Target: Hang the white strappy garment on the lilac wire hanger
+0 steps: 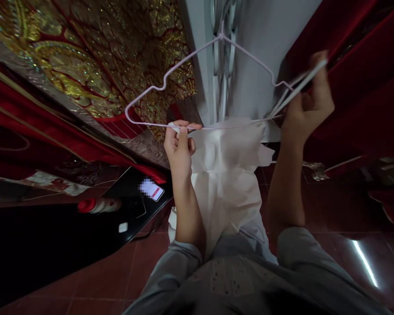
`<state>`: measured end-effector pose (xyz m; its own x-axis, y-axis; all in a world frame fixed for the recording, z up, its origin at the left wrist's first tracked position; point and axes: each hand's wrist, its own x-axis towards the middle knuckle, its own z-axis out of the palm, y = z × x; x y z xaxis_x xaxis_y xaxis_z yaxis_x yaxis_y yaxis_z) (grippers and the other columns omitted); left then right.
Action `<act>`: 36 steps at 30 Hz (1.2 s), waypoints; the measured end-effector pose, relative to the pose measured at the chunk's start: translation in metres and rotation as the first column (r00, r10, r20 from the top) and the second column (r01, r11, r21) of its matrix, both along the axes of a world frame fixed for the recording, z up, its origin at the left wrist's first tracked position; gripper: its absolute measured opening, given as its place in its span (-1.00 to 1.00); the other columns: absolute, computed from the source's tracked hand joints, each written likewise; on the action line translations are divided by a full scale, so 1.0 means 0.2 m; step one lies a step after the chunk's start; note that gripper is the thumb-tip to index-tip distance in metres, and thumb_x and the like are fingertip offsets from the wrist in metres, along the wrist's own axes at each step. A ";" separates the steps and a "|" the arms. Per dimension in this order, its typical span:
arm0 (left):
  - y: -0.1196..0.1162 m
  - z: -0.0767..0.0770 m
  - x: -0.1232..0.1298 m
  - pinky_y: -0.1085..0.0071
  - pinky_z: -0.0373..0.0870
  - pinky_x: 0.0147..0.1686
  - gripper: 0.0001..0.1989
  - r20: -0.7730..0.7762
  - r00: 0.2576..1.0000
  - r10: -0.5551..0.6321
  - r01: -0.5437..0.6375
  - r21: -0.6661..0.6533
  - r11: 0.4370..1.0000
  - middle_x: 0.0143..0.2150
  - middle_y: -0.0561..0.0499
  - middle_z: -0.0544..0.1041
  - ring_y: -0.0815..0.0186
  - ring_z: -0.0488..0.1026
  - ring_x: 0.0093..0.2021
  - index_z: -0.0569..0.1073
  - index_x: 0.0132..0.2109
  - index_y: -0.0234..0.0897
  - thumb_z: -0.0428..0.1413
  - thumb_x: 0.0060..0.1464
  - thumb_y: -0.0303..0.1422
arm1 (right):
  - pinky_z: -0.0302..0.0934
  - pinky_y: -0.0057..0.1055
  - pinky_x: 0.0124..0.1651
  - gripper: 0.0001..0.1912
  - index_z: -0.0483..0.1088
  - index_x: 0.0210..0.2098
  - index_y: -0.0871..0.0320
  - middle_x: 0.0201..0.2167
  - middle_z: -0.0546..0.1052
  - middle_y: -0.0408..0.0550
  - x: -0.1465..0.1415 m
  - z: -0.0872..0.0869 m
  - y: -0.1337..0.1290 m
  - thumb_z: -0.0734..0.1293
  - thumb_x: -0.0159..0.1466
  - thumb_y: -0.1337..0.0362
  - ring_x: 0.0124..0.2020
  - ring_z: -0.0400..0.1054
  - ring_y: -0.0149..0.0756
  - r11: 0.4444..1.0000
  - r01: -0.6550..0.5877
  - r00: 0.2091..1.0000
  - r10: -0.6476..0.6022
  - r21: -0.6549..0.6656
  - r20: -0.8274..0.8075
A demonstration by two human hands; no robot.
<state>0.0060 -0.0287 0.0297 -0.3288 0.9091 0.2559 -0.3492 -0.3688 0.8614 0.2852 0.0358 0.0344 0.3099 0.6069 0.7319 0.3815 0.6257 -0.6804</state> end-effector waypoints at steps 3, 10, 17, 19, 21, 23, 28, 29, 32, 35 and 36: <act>0.01 0.00 0.00 0.46 -0.09 -0.68 -0.72 0.001 1.000 0.003 -0.003 -0.009 1.000 -0.27 0.02 0.67 0.51 -0.02 -0.67 0.47 -0.19 -0.17 0.37 0.33 -0.14 | 0.55 -0.23 -0.06 -0.47 0.52 0.31 -0.04 0.42 0.48 0.05 0.07 -0.06 0.01 0.52 0.36 0.24 0.17 0.56 -0.08 0.936 0.295 0.938 -0.247 0.190 -0.242; 0.01 -0.03 0.05 0.45 -0.09 -0.67 -0.67 0.043 0.997 -0.061 0.061 0.021 0.998 -0.20 -0.04 0.71 0.51 0.01 -0.67 0.50 -0.18 -0.18 0.39 0.28 -0.07 | 0.58 -0.07 -0.01 -0.75 0.67 -0.05 -0.02 -0.13 0.64 -0.05 -0.23 -0.10 -0.25 0.45 0.44 0.01 -0.02 0.65 -0.10 0.944 0.284 0.941 -0.242 0.168 -0.235; -0.03 -0.08 0.08 0.43 0.10 -0.62 -0.86 0.032 0.999 -0.037 0.038 -0.035 0.999 -0.01 -0.12 0.76 0.46 0.20 -0.62 0.64 -0.14 -0.17 0.24 0.29 -0.24 | 0.20 -0.44 -0.55 -0.62 0.61 0.07 -0.02 -0.07 0.68 -0.07 -0.44 -0.11 -0.29 0.50 0.35 -0.04 -0.53 0.30 -0.49 0.980 -0.086 0.996 0.089 -0.180 0.008; -0.02 -0.11 0.02 0.42 0.13 -0.60 -0.82 -0.017 0.992 0.124 -0.124 -0.016 0.992 0.01 -0.11 0.75 0.46 0.22 -0.61 0.68 -0.14 -0.19 0.16 0.30 -0.31 | 0.26 -0.42 -0.49 -0.63 0.59 0.04 -0.01 -0.13 0.65 -0.06 -0.40 -0.12 -0.26 0.50 0.35 -0.05 -0.39 0.44 -0.39 0.990 -0.030 0.999 0.027 -0.138 -0.024; -0.02 -0.14 -0.08 0.43 0.08 -0.59 -0.83 -0.074 0.949 0.307 -0.305 0.035 0.952 -0.06 -0.04 0.75 0.48 0.21 -0.60 0.70 -0.17 -0.20 0.18 0.28 -0.36 | 0.33 -0.39 -0.43 -0.64 0.57 0.02 -0.01 -0.19 0.62 -0.06 -0.36 -0.13 -0.24 0.50 0.36 -0.06 -0.28 0.52 -0.30 0.994 -0.004 0.999 -0.001 -0.106 -0.049; -0.02 -0.15 -0.19 0.42 0.02 -0.58 -0.90 -0.108 0.898 0.427 -0.419 0.091 0.904 -0.18 0.01 0.73 0.49 0.19 -0.60 0.71 -0.17 -0.21 0.27 0.27 -0.38 | 0.36 -0.38 -0.40 -0.65 0.54 0.00 -0.02 -0.22 0.61 -0.07 -0.34 -0.13 -0.23 0.51 0.36 -0.05 -0.23 0.54 -0.26 0.996 -0.018 0.998 0.012 -0.093 -0.069; 0.01 -0.05 -0.41 0.20 0.50 -0.21 -0.90 -0.203 0.888 0.412 -0.363 0.242 0.900 -0.19 0.01 0.75 0.20 0.62 -0.22 0.78 -0.14 -0.12 0.48 0.19 -0.29 | 0.37 -0.41 -0.37 -0.71 0.49 -0.06 0.00 -0.21 0.57 -0.08 -0.39 -0.13 -0.25 0.50 0.36 0.00 -0.17 0.54 -0.28 0.992 -0.086 0.993 0.078 -0.089 -0.090; 0.03 -0.02 -0.43 0.14 0.54 -0.08 -0.87 -0.255 0.890 0.377 -0.313 0.258 0.914 -0.17 0.02 0.76 0.15 0.64 -0.14 0.79 -0.14 -0.09 0.50 0.16 -0.26 | 0.35 -0.42 -0.38 -0.71 0.49 -0.05 0.00 -0.22 0.56 -0.08 -0.40 -0.14 -0.26 0.50 0.36 0.01 -0.17 0.53 -0.29 0.991 -0.104 0.991 0.095 -0.089 -0.094; 0.12 0.10 -0.42 0.17 0.52 -0.01 -0.84 -0.407 0.879 0.247 -0.140 0.274 0.951 -0.15 0.02 0.76 0.15 0.63 -0.12 0.79 -0.13 -0.12 0.49 0.16 -0.24 | 0.23 -0.45 -0.48 -0.72 0.49 0.00 -0.02 -0.19 0.56 -0.09 -0.43 -0.15 -0.29 0.49 0.38 0.03 -0.28 0.47 -0.34 0.981 -0.159 0.983 0.148 -0.109 -0.106; 0.19 0.21 -0.34 0.30 0.46 -0.11 -0.93 -0.522 0.845 0.119 0.007 0.234 0.972 -0.23 0.02 0.71 0.23 0.58 -0.21 0.73 -0.22 -0.22 0.47 0.17 -0.42 | 0.05 -0.45 -0.56 -0.69 0.47 0.05 -0.04 -0.11 0.56 -0.13 -0.44 -0.18 -0.31 0.46 0.40 0.01 -0.49 0.25 -0.48 0.969 -0.163 0.983 0.145 -0.183 -0.108; 0.21 0.24 -0.31 0.33 0.43 -0.17 -0.88 -0.545 0.833 0.096 0.023 0.207 0.978 -0.32 0.04 0.66 0.27 0.53 -0.28 0.69 -0.29 -0.24 0.43 0.20 -0.49 | 0.02 -0.46 -0.57 -0.68 0.45 0.06 -0.04 -0.09 0.56 -0.13 -0.44 -0.19 -0.31 0.45 0.41 0.00 -0.52 0.20 -0.51 0.966 -0.159 0.985 0.141 -0.203 -0.102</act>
<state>-0.0564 0.0140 0.0777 -0.1113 0.8101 0.5756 0.1767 -0.5539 0.8136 0.1973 -0.0268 -0.0033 0.2600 0.7882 0.5577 0.2281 0.5111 -0.8287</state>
